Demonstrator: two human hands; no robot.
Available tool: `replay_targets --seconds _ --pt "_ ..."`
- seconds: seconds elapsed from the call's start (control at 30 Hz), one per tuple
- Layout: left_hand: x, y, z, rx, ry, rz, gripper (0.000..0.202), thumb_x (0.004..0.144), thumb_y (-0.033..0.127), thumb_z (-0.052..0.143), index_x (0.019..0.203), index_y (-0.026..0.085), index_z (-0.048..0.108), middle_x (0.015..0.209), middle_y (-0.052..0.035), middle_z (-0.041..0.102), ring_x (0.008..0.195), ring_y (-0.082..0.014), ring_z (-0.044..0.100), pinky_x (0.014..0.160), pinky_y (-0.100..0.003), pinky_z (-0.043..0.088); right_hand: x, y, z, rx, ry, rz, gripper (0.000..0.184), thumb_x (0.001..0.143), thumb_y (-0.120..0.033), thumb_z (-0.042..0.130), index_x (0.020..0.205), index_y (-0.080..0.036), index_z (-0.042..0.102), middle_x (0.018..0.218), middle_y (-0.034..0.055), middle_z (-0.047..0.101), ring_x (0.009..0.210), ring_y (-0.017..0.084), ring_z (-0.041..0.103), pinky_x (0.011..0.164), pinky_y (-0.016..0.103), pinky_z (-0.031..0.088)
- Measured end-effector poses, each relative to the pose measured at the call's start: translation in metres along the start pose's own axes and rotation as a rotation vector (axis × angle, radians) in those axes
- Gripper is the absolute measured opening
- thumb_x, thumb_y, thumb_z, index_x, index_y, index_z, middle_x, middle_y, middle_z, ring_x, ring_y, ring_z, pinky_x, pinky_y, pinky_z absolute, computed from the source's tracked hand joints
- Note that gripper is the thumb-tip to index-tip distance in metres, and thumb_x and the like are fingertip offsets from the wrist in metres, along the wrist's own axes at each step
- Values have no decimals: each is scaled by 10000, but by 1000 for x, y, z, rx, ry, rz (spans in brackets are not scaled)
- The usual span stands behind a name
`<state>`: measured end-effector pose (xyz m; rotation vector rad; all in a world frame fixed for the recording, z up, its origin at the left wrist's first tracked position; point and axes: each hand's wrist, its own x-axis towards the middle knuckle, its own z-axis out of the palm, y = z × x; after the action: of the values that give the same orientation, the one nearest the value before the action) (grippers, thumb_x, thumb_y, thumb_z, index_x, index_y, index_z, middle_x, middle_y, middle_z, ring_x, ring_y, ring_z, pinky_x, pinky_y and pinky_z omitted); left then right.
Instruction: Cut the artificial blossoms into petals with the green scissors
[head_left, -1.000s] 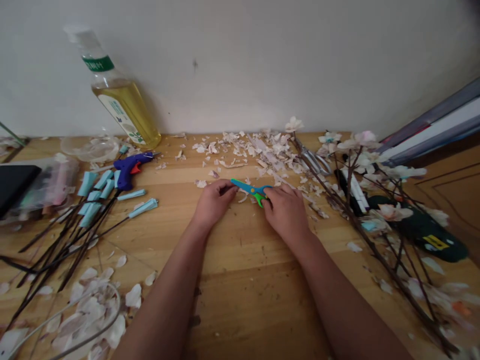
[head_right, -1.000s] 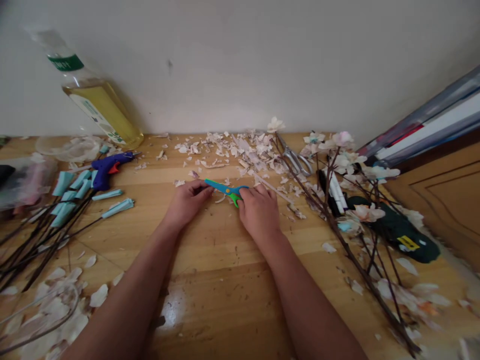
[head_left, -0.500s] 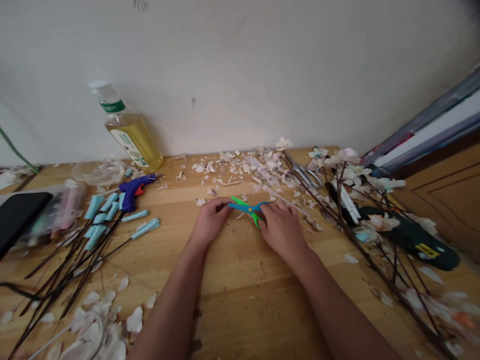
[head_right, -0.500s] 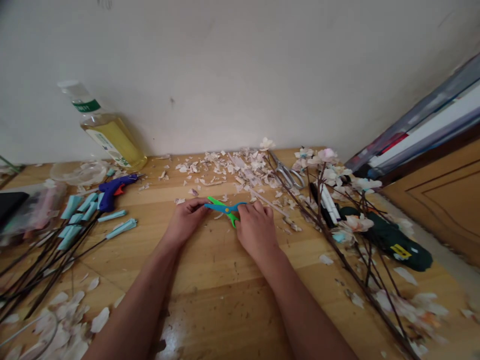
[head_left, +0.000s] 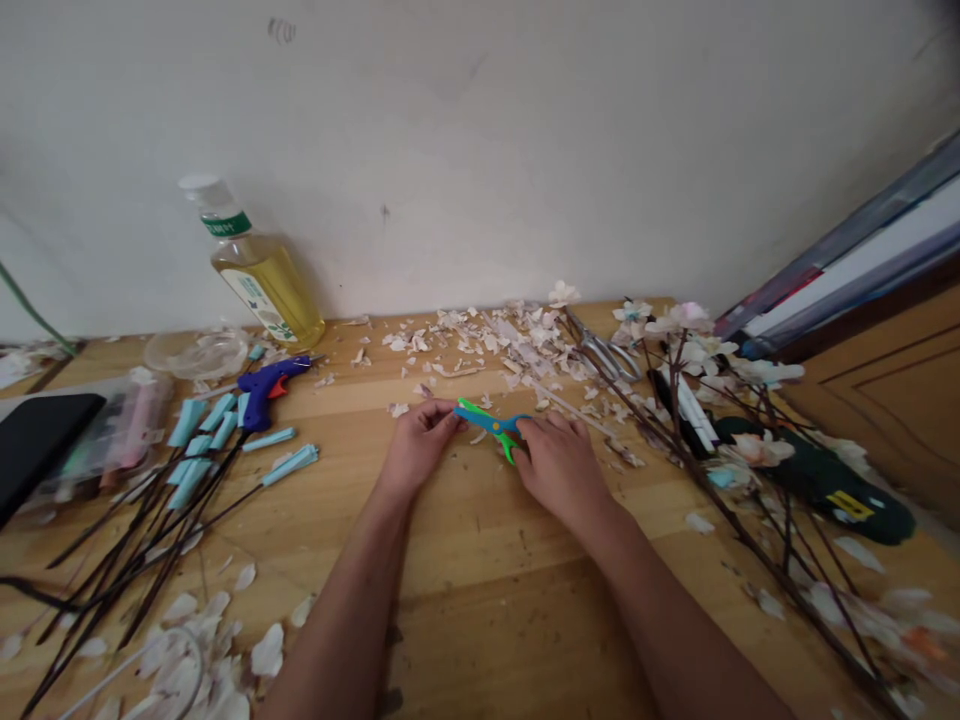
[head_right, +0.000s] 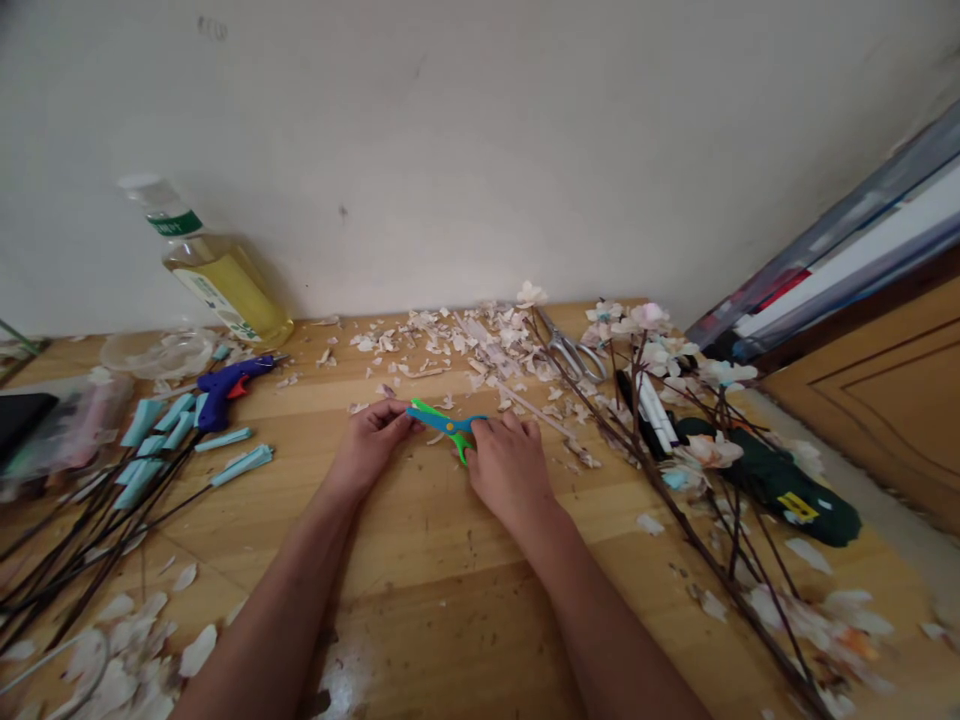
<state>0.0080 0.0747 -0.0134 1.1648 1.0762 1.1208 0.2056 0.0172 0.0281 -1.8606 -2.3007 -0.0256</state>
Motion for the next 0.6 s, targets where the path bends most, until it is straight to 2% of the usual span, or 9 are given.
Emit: replay_targets --seconds 0.27,0.6 --pt "-2 10 3 -139 68 -27 352 614 436 864 774 169 699 783 -40 751 714 -158 698 767 -309 572 0 -13 2 110 -36 6 100 884 -283 568 944 -203 574 988 87 699 1014 301 561 810 396 335" --pt "-4 12 5 -89 26 -16 315 672 436 816 801 162 727 775 -51 752 726 -166 699 763 -307 568 3 -11 7 115 -27 34 57 898 -246 558 928 -198 570 976 84 688 1024 289 558 803 381 331"
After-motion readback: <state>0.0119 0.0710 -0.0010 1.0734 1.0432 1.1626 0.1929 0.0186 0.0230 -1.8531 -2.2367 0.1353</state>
